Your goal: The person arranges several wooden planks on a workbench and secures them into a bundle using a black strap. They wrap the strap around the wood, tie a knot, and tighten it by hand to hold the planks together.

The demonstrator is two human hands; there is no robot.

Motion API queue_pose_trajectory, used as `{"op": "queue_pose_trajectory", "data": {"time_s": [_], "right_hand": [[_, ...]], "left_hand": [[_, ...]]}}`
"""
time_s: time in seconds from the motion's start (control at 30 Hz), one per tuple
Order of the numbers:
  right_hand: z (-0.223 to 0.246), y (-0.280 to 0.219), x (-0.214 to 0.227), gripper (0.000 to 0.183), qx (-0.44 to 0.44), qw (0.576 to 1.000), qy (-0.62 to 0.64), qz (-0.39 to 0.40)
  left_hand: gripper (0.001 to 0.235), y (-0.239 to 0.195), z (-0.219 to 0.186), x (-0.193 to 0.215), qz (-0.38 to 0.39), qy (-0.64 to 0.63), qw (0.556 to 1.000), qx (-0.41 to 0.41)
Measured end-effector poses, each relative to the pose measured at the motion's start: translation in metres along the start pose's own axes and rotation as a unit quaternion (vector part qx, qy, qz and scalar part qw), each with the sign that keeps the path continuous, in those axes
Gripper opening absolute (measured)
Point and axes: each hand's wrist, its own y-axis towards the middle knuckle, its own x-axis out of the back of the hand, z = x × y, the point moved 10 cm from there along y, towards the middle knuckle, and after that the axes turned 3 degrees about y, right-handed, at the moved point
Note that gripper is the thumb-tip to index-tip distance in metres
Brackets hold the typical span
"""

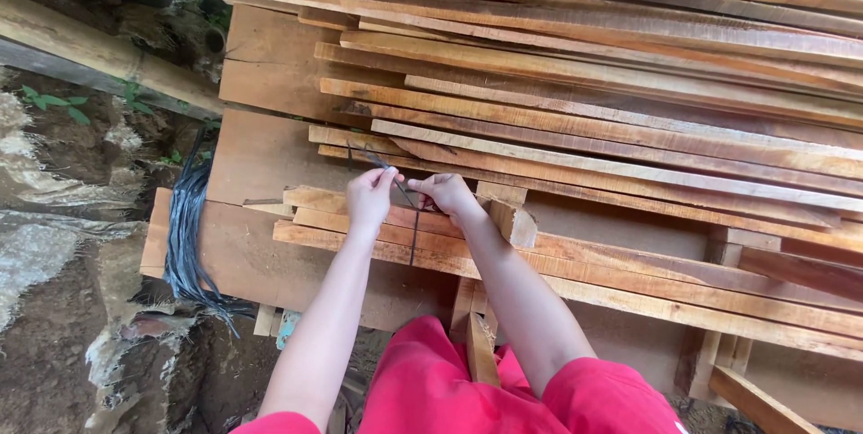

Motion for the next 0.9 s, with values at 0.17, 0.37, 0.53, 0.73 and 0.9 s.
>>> {"op": "queue_pose_trajectory", "data": {"time_s": [0.17,0.37,0.53,0.73,0.9], "right_hand": [[0.005,-0.004,-0.008,0.024,0.034,0.998,-0.044,0.041],[0.003,-0.003,-0.013,0.028,0.072,0.993,-0.079,0.056],[0.004,-0.001,-0.019,0.033,0.079,0.99,-0.093,0.068],[0.019,-0.019,-0.011,0.024,0.067,0.996,-0.025,0.046],[0.008,-0.01,-0.009,0.027,0.067,0.997,-0.025,0.042]], "left_hand": [[0.017,0.031,-0.011,-0.027,0.019,0.158,0.987,-0.018],[0.019,0.025,-0.008,-0.047,0.164,0.165,0.972,0.018],[0.037,-0.008,0.002,-0.049,0.352,0.15,0.924,-0.009],[0.014,-0.003,0.004,-0.026,0.198,0.328,0.917,-0.115],[0.028,0.002,0.038,-0.033,0.266,0.362,0.893,-0.022]]}}
